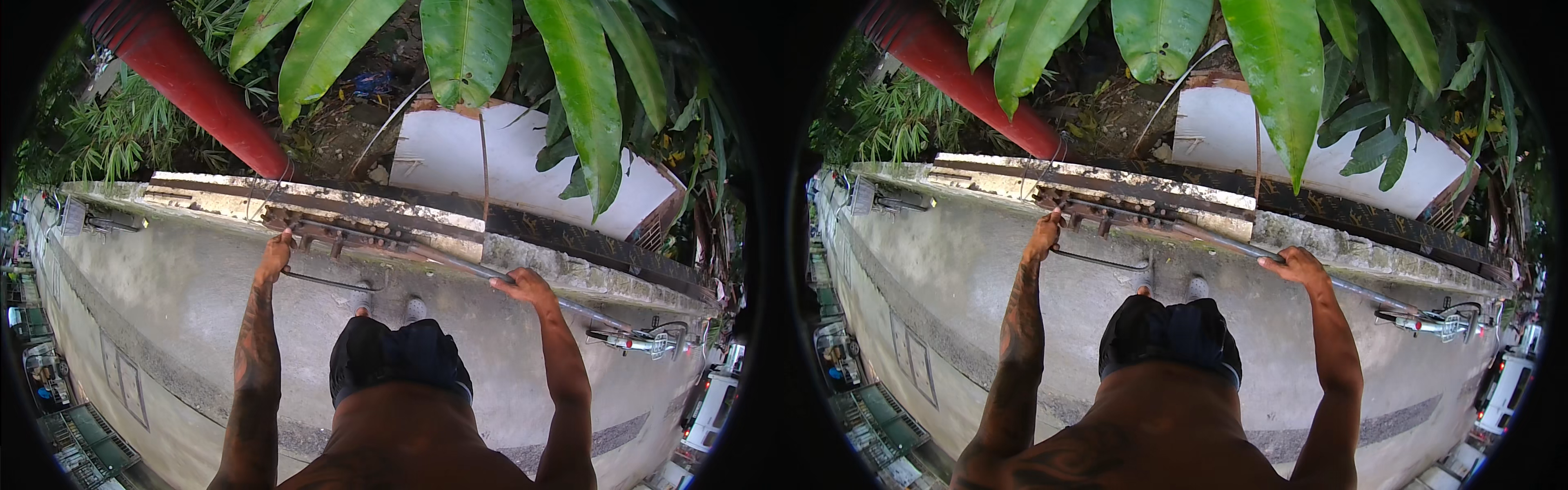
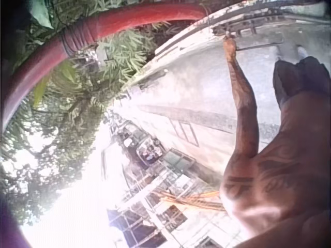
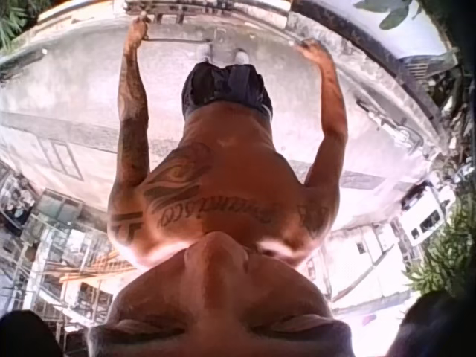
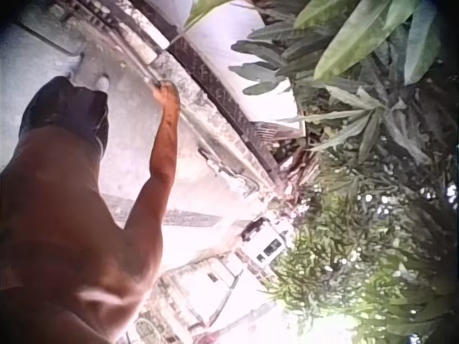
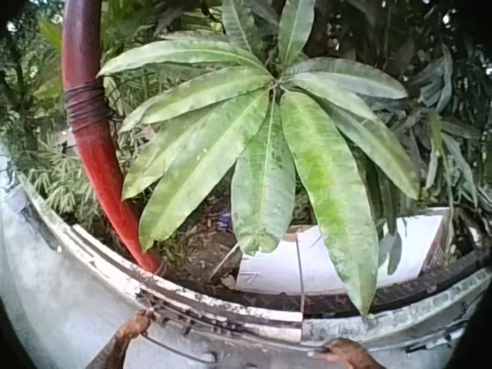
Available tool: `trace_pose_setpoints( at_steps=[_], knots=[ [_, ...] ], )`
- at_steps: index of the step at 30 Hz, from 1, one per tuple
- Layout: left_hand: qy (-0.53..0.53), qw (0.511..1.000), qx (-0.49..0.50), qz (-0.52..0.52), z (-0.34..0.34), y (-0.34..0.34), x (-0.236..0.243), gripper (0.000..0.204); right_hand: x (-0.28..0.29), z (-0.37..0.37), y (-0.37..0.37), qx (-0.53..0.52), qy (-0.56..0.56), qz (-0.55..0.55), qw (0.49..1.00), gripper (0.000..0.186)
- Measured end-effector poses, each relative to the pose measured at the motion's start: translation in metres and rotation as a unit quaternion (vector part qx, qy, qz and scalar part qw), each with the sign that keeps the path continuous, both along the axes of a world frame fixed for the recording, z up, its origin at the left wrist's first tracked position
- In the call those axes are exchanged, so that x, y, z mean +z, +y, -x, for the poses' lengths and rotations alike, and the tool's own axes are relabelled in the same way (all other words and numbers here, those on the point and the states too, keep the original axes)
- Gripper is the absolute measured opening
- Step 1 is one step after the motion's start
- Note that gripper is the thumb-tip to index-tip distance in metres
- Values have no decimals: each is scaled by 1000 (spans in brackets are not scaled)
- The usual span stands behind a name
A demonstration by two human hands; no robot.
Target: The person uses a hacksaw to cut a metal bar clamped to a low concrete wall. They repeatedly saw back and forth, then walk to a gate, open it, and return to continue cutting the same bar. The person later walks to a covered area where other people are present and picks up a bench grinder.
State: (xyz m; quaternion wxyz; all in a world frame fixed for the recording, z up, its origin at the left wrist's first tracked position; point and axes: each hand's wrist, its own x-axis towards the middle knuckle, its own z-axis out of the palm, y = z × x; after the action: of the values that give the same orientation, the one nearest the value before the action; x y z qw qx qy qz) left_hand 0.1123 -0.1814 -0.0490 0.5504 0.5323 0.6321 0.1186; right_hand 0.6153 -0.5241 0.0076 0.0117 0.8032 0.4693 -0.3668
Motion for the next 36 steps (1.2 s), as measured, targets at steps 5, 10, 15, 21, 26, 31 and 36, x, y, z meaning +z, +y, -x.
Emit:
trace_pose_setpoints(
  at_steps=[5,10,15,21,26,31,36],
  knots=[
    [-8,999,-28,-13,1,-1,-4,54,6,1,-6,3,-17,3,1000,84],
    [-23,999,-31,-13,10,4,-5,56,14,2,4,8,-10,14,1000,84],
    [-19,999,-16,-26,3,-2,-4,51,14,9,13,20,-35,3,999,85],
    [-21,1000,-12,-15,3,-1,-4,50,14,33,15,23,-68,0,997,83],
    [-22,1000,-16,-13,4,-1,-2,53,8,50,5,-4,-106,-32,994,76],
    [-9,1000,-23,-13,7,3,-7,54,14,57,5,-16,-124,-47,991,72],
    [-17,1000,-10,-19,3,4,-12,54,7,56,1,-28,-129,-58,990,71]
  ],
)
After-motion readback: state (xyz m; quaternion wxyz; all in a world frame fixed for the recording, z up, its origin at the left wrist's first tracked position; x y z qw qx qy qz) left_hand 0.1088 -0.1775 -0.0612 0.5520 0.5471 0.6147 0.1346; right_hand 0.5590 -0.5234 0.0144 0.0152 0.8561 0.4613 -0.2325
